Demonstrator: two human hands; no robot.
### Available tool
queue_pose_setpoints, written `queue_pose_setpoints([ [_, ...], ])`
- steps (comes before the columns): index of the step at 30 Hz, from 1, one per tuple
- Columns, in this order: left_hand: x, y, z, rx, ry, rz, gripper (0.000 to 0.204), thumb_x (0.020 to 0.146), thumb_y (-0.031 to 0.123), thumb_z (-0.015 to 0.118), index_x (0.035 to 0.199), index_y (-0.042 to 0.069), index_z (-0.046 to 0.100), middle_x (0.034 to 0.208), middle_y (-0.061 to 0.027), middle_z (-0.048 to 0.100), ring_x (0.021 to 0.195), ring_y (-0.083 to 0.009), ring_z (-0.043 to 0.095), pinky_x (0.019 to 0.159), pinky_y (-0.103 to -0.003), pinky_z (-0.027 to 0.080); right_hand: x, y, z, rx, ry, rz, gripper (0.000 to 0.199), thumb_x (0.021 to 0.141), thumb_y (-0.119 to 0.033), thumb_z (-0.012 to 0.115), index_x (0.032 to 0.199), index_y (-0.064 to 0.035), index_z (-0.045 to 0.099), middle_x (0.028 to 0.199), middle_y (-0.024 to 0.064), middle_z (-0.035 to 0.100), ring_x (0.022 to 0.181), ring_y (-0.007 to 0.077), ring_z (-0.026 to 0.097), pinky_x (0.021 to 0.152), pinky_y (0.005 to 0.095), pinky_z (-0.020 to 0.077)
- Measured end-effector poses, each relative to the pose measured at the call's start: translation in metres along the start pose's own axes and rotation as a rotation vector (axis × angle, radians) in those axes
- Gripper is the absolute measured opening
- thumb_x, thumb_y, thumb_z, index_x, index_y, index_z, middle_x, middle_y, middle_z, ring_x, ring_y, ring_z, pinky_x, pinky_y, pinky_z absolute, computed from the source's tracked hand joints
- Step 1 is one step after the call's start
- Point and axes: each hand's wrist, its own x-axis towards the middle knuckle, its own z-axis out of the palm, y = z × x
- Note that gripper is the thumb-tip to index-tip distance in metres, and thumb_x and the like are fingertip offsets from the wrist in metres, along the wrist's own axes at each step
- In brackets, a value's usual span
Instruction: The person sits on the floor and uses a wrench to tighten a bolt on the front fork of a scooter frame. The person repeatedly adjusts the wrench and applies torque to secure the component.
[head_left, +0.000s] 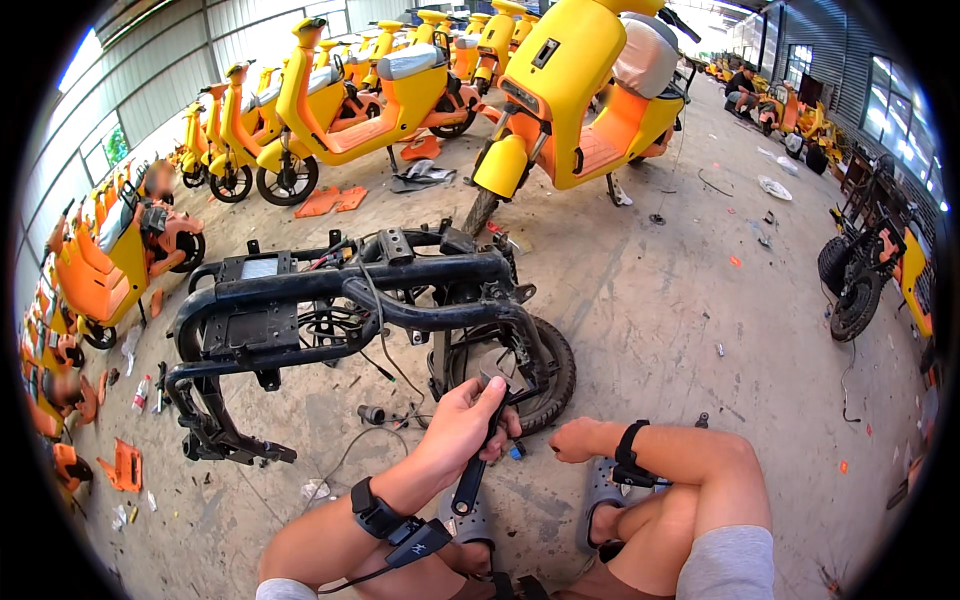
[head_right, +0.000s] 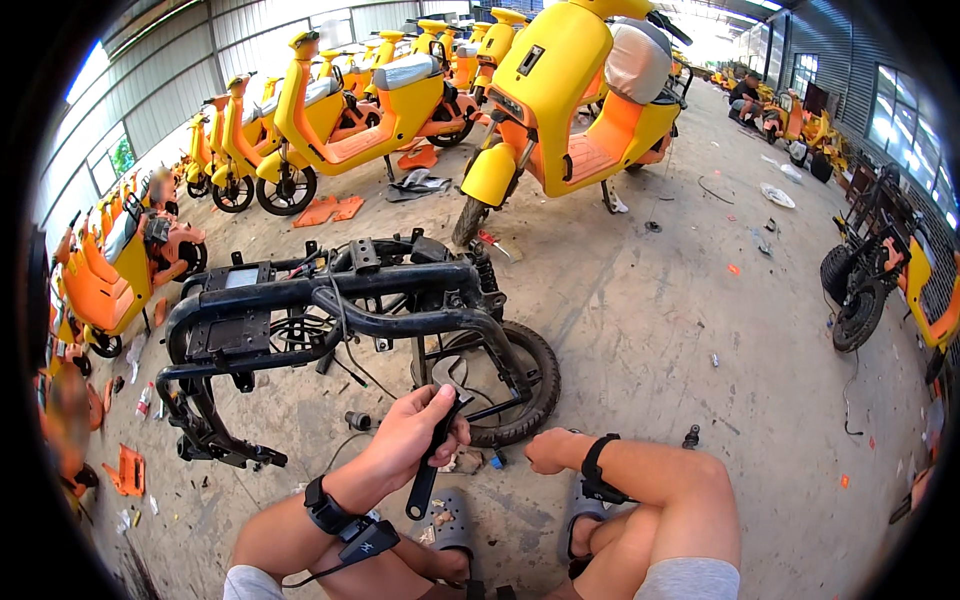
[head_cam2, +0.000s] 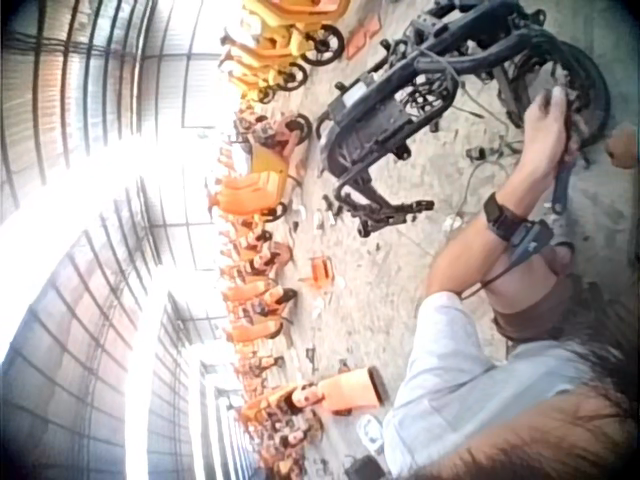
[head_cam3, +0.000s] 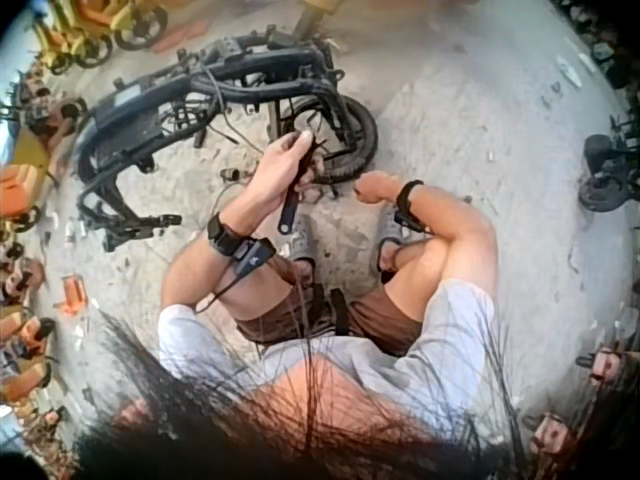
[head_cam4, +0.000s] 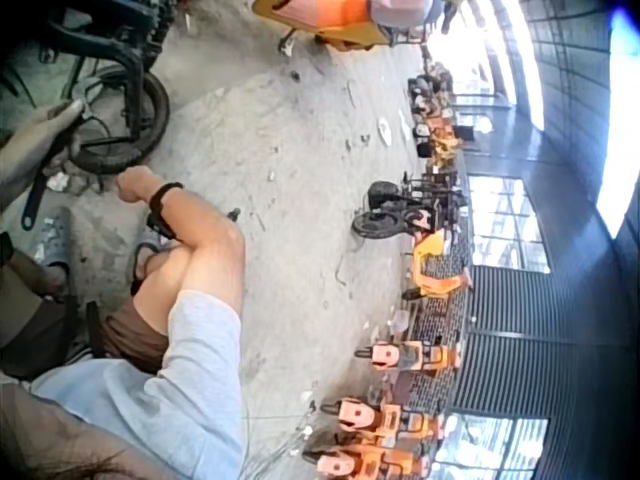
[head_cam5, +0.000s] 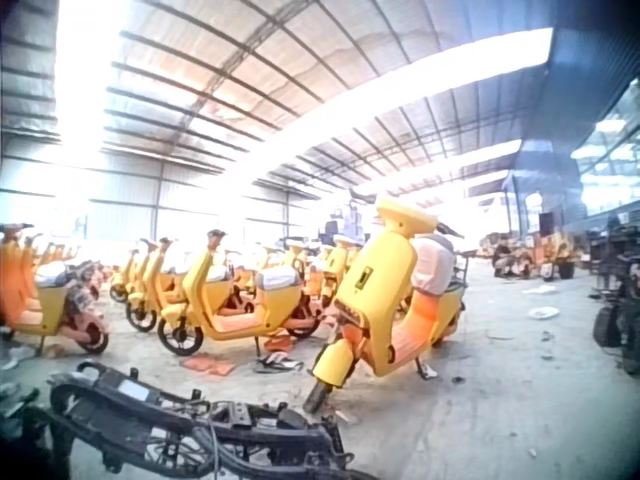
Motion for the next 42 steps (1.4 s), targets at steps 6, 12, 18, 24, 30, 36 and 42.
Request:
queue_pose_setpoints([
  [6, 0.003, -0.006, -0.001, -0.086, 0.016, 0.006, 0.024, 0.102, 0.027, 0.046, 0.099, 0.003, 0.043, 0.074, -0.0131, 0.06, 0.05, -0.0118, 0.048, 0.044, -0.025, 0.035, 0.011, 0.015, 0.017, 0.017, -0.012, 0.009, 0.034, 0.089, -0.027, 0.051, 0.108, -0.0052, 0.066, 0.108, 0.0184, 0.067, 0.102, 0.0366, 0.063, 0.087, 0.0471, 0.0497],
  [12, 0.009, -0.001, -0.006, -0.086, 0.116, 0.001, 0.025, 0.101, 0.028, 0.048, 0.1, 0.003, 0.042, 0.073, -0.0124, 0.059, 0.051, -0.0133, 0.048, 0.044, -0.026, 0.035, 0.008, 0.015, 0.024, 0.055, -0.003, 0.021, 0.034, 0.09, -0.029, 0.05, 0.109, -0.0058, 0.067, 0.106, 0.0187, 0.067, 0.102, 0.0371, 0.062, 0.086, 0.0476, 0.0497],
  [18, 0.011, -0.003, -0.011, -0.197, 0.132, 0.035, 0.02, 0.1, 0.023, 0.047, 0.102, 0.004, 0.041, 0.073, -0.0137, 0.059, 0.051, -0.0132, 0.048, 0.044, -0.026, 0.035, 0.013, 0.014, 0.034, -0.006, -0.009, -0.012, 0.034, 0.089, -0.032, 0.049, 0.107, -0.0095, 0.065, 0.1, 0.017, 0.068, 0.095, 0.0357, 0.064, 0.083, 0.0472, 0.0505],
  [24, 0.006, 0.004, -0.004, -0.161, 0.143, 0.045, 0.018, 0.1, 0.021, 0.046, 0.103, 0.004, 0.04, 0.074, -0.0159, 0.06, 0.05, -0.0131, 0.049, 0.043, -0.026, 0.035, 0.014, 0.014, 0.034, 0.001, 0.005, -0.023, 0.033, 0.088, -0.031, 0.049, 0.105, -0.0089, 0.065, 0.1, 0.0177, 0.068, 0.094, 0.0367, 0.065, 0.082, 0.0481, 0.0504],
  [30, 0.007, 0.002, -0.002, -0.115, 0.125, 0.023, 0.018, 0.1, 0.018, 0.045, 0.102, 0.001, 0.04, 0.076, -0.0171, 0.06, 0.049, -0.0127, 0.047, 0.043, -0.026, 0.035, 0.014, 0.014, 0.037, 0.002, -0.001, -0.037, 0.033, 0.088, -0.03, 0.049, 0.106, -0.0082, 0.065, 0.099, 0.018, 0.068, 0.095, 0.0364, 0.065, 0.083, 0.0476, 0.0501],
  [36, 0.01, -0.003, -0.004, -0.2, 0.12, 0.011, 0.015, 0.099, 0.016, 0.044, 0.103, 0.002, 0.039, 0.076, -0.0166, 0.059, 0.051, -0.0139, 0.047, 0.043, -0.026, 0.035, 0.015, 0.014, 0.04, -0.008, 0.003, -0.05, 0.033, 0.088, -0.029, 0.049, 0.106, -0.0072, 0.065, 0.101, 0.0183, 0.068, 0.096, 0.0362, 0.064, 0.084, 0.0477, 0.0501],
  [42, 0.005, 0.001, 0.0, -0.14, 0.168, 0.014, 0.021, 0.099, 0.023, 0.048, 0.105, 0.006, 0.038, 0.069, -0.0122, 0.057, 0.049, -0.0127, 0.045, 0.042, -0.025, 0.033, 0.015, 0.012, 0.036, -0.015, 0.04, -0.065, 0.032, 0.087, -0.028, 0.051, 0.105, -0.0064, 0.066, 0.102, 0.0186, 0.068, 0.097, 0.0366, 0.064, 0.084, 0.0475, 0.0505],
])
